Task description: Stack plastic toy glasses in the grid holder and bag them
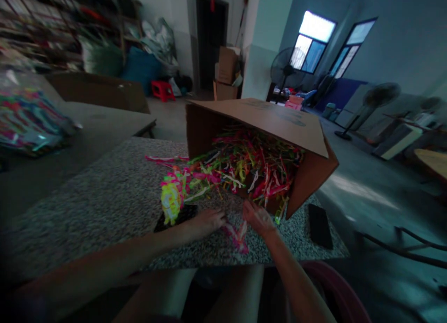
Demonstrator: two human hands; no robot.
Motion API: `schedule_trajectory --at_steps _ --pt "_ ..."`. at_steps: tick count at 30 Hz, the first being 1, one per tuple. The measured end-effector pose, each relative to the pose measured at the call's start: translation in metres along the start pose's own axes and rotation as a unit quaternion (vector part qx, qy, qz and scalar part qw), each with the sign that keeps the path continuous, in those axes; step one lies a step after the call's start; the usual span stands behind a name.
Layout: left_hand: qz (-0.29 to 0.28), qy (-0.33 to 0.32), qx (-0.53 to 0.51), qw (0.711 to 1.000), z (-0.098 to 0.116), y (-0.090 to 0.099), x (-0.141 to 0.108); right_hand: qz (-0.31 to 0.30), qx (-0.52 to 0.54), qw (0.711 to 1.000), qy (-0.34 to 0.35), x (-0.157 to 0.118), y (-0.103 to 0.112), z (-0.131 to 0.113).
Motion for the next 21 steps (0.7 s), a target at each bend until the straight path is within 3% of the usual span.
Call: schedule_trajectory --at_steps 3,4,6,9,12,14,17,19,21 --pt "-0.001 -0.02 -0.014 1.0 0.014 0.013 -0.046 0.121 0.177 0.969 -0.127 -0.008 0.033 0.027" --pt "0.007 -0.014 -0.051 0.999 0.017 0.017 -0.067 0.137 0.258 0.939 -0.18 -0.011 0.033 0.032" --pt "0.02 0.036 -0.187 0.982 0.01 0.021 -0.112 0.117 0.435 0.852 -0.268 -0.008 0.01 0.023" --pt "0.094 0.2 -0.364 0.905 -0.036 0.021 -0.176 0.041 0.647 0.7 -0.3 0.019 -0.036 -0.034" --pt "0.265 0.373 -0.338 0.822 -0.107 0.04 -0.227 0.033 0.74 0.604 -0.295 0.056 -0.058 -0.081" --pt "0.343 0.423 -0.318 0.776 -0.145 0.049 -0.236 0.043 0.743 0.584 -0.323 0.075 -0.066 -0.091" --pt "0.354 0.411 -0.383 0.748 -0.186 0.037 -0.21 0.031 0.701 0.613 -0.362 0.095 -0.075 -0.092" --pt "0.331 0.392 -0.406 0.756 -0.201 0.021 -0.187 0.032 0.68 0.632 -0.372 0.103 -0.08 -0.089" --pt "0.304 0.365 -0.394 0.787 -0.206 0.01 -0.168 0.04 0.678 0.64 -0.358 0.111 -0.083 -0.089"
Point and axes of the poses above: each hand's wrist, its own x-axis towards the middle knuckle, its own y-axis out of the back of the hand, z = x × y, the point moved 10 cm from there along x, towards the middle knuckle, and after that the axes turned 3 degrees about y, right-handed, at the moved point
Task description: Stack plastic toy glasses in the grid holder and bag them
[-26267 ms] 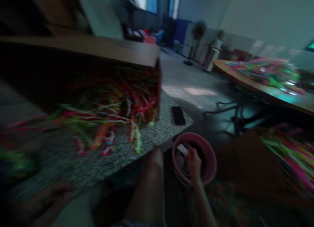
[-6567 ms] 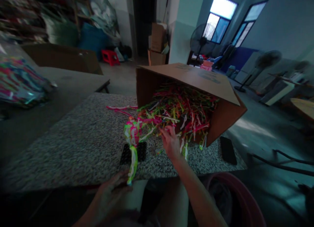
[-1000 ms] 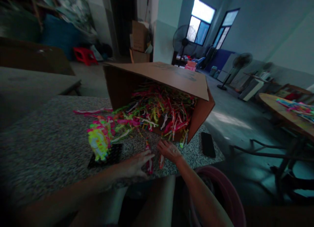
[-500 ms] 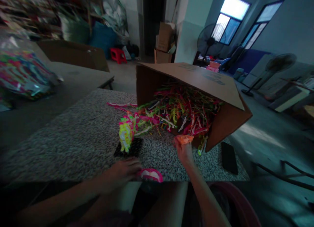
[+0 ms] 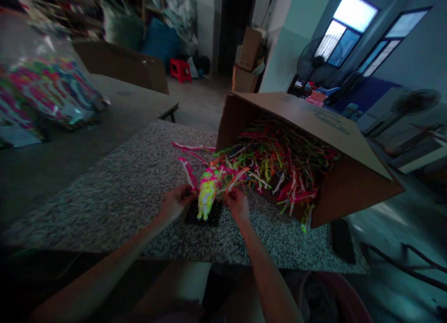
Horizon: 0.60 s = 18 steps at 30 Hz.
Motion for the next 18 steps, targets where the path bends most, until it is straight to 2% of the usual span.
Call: schedule_trajectory --at_steps 3,6,10,15,18 --pt "-0.059 -0.047 0.018 0.997 -0.001 -0.021 0.006 -0.025 -0.023 0.999 0.033 0.005 -0.01 -0.001" --pt "-0.111 -0.063 0.001 0.992 0.0 -0.031 0.006 -0.037 -0.077 0.995 0.045 0.006 -0.015 -0.001" --pt "-0.135 -0.064 0.042 0.988 0.007 -0.032 0.004 -0.07 -0.12 0.988 0.073 0.008 -0.019 -0.012" --pt "-0.19 -0.077 0.131 0.97 0.011 -0.034 0.002 -0.198 -0.077 0.975 0.063 0.012 -0.036 -0.016" --pt "-0.176 -0.086 0.161 0.967 0.005 -0.032 0.005 -0.22 -0.172 0.957 0.075 0.013 -0.04 -0.014"
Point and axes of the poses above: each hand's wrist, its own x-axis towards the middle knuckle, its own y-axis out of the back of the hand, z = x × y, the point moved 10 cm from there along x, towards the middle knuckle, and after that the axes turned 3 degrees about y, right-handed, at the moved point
